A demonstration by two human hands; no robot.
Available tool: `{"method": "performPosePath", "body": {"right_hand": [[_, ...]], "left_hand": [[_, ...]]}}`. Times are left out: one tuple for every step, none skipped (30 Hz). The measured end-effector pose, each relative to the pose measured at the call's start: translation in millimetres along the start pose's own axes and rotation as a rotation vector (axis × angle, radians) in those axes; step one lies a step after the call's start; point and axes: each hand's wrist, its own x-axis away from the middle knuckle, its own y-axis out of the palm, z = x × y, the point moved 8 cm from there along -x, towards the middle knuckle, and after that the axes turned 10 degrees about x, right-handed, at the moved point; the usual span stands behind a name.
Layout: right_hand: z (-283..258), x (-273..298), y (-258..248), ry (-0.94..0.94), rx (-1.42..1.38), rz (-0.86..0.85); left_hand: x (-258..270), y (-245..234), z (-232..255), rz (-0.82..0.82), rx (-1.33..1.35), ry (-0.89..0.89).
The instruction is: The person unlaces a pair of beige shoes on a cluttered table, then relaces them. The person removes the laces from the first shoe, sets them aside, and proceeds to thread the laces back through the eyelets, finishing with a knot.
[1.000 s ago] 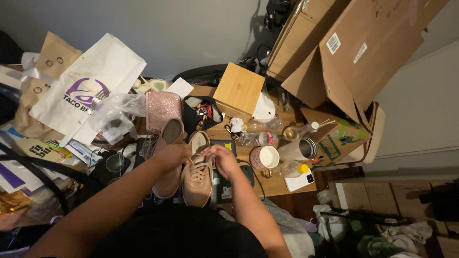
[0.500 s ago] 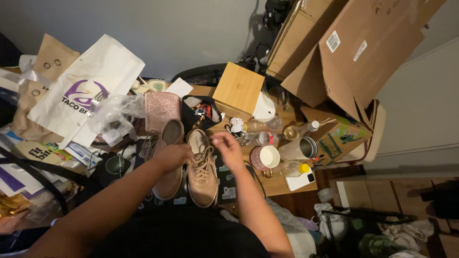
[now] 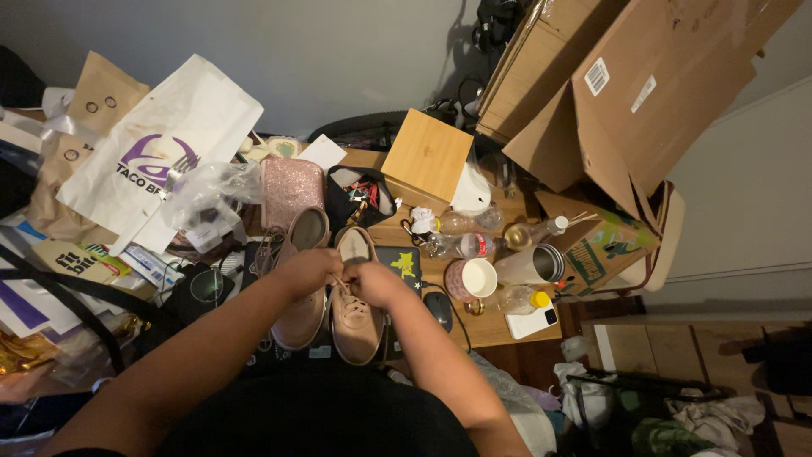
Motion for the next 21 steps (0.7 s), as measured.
{"method": "performPosePath", "body": {"right_hand": [[2.6,0.1,2.0,-0.014,-0.022,0.015],[8.7,1.1,4.4,0.011,-0.054,0.034],[15.1,3.2,7.6,0.035,-0.086,0.053],[22.0,5.9,11.3,0.061,-0.117,0.071],[28.0,8.6,13.6,0.068,-0.188,0.105],[33.8,11.2,15.8,0.075,-0.26,0.138],[39.3,13.5,17.5,0.082,-0.332,0.171],[50.2,14.6,21.0,0.157,-0.541,0.189],[60.1,14.9,24.2,0.233,-0.75,0.205],[68.1,17.1,28.1,0.31,-0.96,0.22],[72.0,19.4,25.1,0.305,-1.157,0.261],[76.9,21.9,19.3,0.295,-1.354,0.303],[79.6,25.4,15.1,0.284,-1.551,0.346],[84.3,31.9,11.2,0.3,-1.674,0.444],[89.2,38.2,8.8,0.316,-1.795,0.546],[94.5,42.9,8.2,0.33,-1.915,0.648],[100.1,47.3,11.9,0.378,-1.985,0.716],[106.0,52.7,18.8,0.426,-2.054,0.784],[113.6,57.6,27.2,0.477,-2.122,0.853],[119.5,58.6,34.0,0.481,-2.137,0.829],[127.2,59.4,41.5,0.485,-2.152,0.804]], "left_hand": [[0.1,-0.5,0.7,-0.001,0.008,0.029],[-0.1,-1.0,2.3,-0.002,0.016,0.058],[-0.1,-1.7,0.5,0.003,0.024,0.038],[0.6,-1.6,-0.5,0.009,0.034,0.017],[1.3,-1.8,-1.3,0.014,0.043,-0.004],[2.0,-1.9,0.0,0.01,0.046,0.002],[2.3,-2.1,1.3,0.006,0.049,0.008],[2.9,-2.8,2.3,0.002,0.052,0.013],[3.2,-4.2,3.4,0.014,0.057,0.016],[3.5,-4.8,4.7,0.025,0.063,0.02],[4.0,-5.4,5.8,0.037,0.069,0.023],[3.8,-5.4,6.1,0.037,0.072,0.018],[3.7,-5.6,6.2,0.037,0.075,0.013],[4.1,-5.5,6.3,0.037,0.079,0.007],[3.9,-5.4,6.8,0.036,0.08,0.006],[3.8,-5.9,6.9,0.035,0.081,0.004],[3.5,-6.3,6.9,0.035,0.081,0.002],[3.1,-6.5,6.5,0.032,0.072,-0.005],[2.6,-6.6,6.0,0.028,0.062,-0.012],[2.0,-6.2,5.5,0.025,0.053,-0.019],[1.6,-6.6,5.5,0.031,0.063,-0.013]]}}
